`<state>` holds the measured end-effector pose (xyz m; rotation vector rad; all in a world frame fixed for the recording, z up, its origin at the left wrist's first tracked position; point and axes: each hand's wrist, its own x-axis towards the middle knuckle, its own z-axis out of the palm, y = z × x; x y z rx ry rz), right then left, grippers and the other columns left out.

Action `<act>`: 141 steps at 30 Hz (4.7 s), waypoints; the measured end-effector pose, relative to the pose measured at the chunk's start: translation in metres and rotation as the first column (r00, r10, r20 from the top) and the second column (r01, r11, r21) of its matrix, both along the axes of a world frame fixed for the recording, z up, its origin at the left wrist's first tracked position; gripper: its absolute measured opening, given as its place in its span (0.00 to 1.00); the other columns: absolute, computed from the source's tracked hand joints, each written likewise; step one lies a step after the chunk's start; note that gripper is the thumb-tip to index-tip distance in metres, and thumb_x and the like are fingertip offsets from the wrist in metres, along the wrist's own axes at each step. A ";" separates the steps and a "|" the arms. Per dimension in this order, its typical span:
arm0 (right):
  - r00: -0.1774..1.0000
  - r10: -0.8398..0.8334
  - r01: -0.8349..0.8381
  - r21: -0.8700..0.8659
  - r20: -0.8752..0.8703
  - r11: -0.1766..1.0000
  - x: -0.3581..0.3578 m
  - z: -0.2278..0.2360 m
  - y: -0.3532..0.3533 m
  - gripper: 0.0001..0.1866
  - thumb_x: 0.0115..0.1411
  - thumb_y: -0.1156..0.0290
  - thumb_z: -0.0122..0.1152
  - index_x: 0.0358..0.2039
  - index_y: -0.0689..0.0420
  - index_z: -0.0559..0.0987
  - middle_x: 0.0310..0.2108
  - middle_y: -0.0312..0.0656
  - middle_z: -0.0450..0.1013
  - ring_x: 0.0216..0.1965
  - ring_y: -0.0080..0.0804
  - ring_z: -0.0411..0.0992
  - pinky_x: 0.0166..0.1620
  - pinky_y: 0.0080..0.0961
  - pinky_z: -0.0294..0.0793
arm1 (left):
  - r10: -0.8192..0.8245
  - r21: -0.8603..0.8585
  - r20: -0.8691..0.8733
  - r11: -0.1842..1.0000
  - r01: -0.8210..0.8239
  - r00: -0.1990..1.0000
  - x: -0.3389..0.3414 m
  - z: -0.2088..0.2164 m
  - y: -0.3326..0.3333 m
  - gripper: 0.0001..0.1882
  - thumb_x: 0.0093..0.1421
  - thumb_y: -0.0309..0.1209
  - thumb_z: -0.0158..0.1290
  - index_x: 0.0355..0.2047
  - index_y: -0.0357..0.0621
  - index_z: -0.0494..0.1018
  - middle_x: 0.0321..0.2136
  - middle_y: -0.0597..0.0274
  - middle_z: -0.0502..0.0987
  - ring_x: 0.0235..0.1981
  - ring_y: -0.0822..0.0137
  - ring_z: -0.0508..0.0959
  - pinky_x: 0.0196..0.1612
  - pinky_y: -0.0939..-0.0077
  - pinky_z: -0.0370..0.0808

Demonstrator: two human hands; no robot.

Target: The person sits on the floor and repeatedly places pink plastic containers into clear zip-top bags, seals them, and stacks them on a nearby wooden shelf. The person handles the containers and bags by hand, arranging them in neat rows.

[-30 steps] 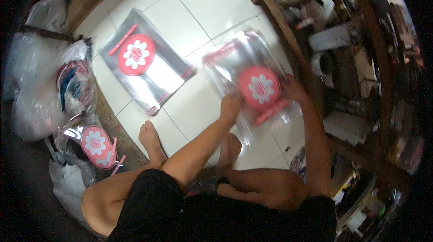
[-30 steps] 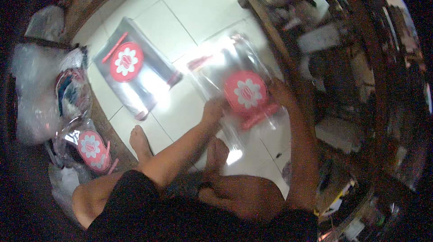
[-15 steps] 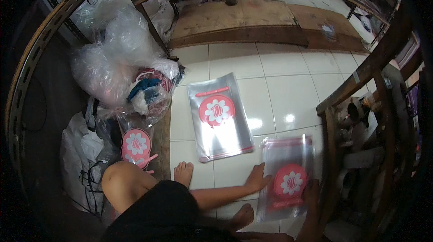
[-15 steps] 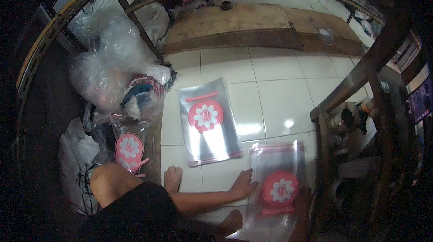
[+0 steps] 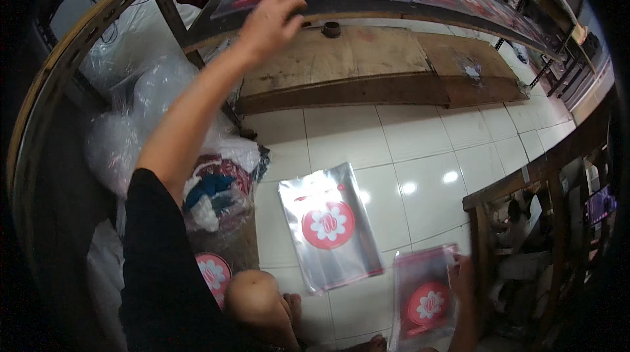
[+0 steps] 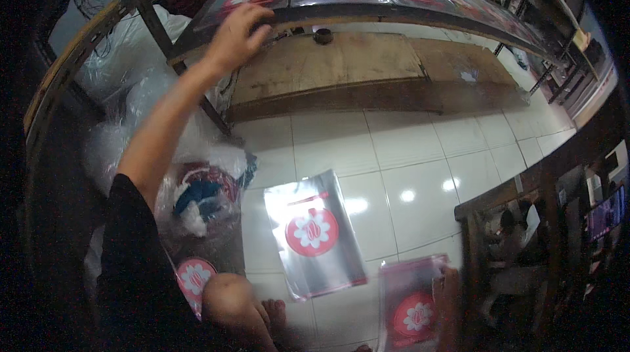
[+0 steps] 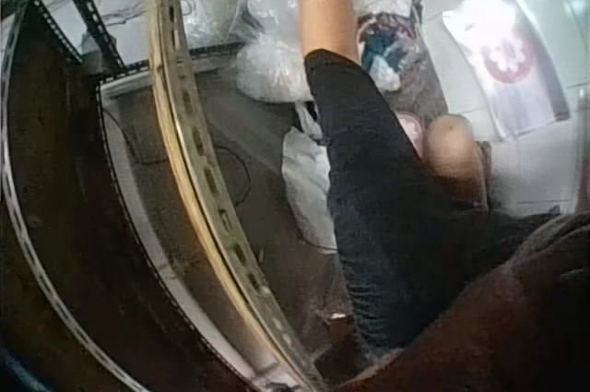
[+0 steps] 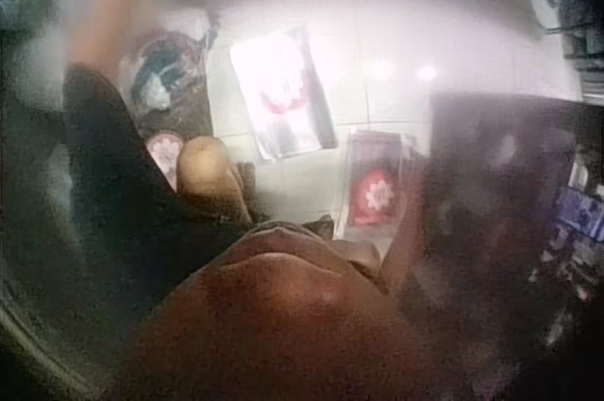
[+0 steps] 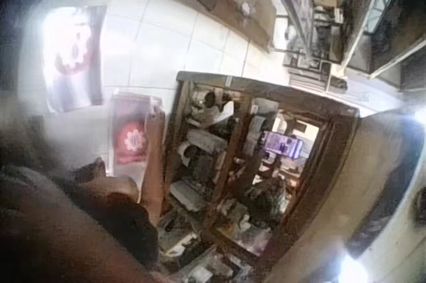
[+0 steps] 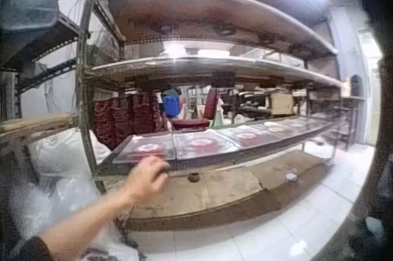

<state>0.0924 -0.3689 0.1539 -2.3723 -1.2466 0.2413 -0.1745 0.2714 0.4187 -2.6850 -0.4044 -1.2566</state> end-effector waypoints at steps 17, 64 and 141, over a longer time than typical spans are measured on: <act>0.772 0.612 -0.633 0.279 0.170 0.722 -0.064 0.277 0.484 0.13 0.62 0.73 0.58 0.46 0.63 0.76 0.37 0.45 0.73 0.36 0.32 0.74 0.39 0.26 0.74 | -0.057 -0.211 -0.550 0.975 -0.073 0.833 -0.032 0.024 0.213 0.22 0.66 0.46 0.51 0.46 0.39 0.77 0.46 0.53 0.77 0.49 0.55 0.77 0.54 0.65 0.70; 0.418 0.625 -0.235 0.586 -0.659 0.775 -0.016 0.243 0.364 0.22 0.64 0.71 0.55 0.57 0.61 0.68 0.42 0.41 0.75 0.41 0.25 0.73 0.44 0.22 0.74 | 0.192 -0.446 0.184 0.890 -0.093 0.964 -0.042 -0.046 -0.231 0.23 0.61 0.46 0.54 0.46 0.39 0.71 0.45 0.57 0.75 0.48 0.61 0.74 0.53 0.63 0.68; 0.936 0.304 -0.298 0.063 -0.177 0.953 0.055 -0.144 0.178 0.22 0.46 0.65 0.73 0.36 0.62 0.74 0.62 0.49 0.61 0.57 0.48 0.62 0.58 0.42 0.62 | -0.661 -0.764 -0.490 0.639 0.085 0.569 0.198 -0.399 -0.251 0.08 0.57 0.29 0.53 0.31 0.39 0.80 0.36 0.56 0.79 0.42 0.54 0.77 0.47 0.61 0.76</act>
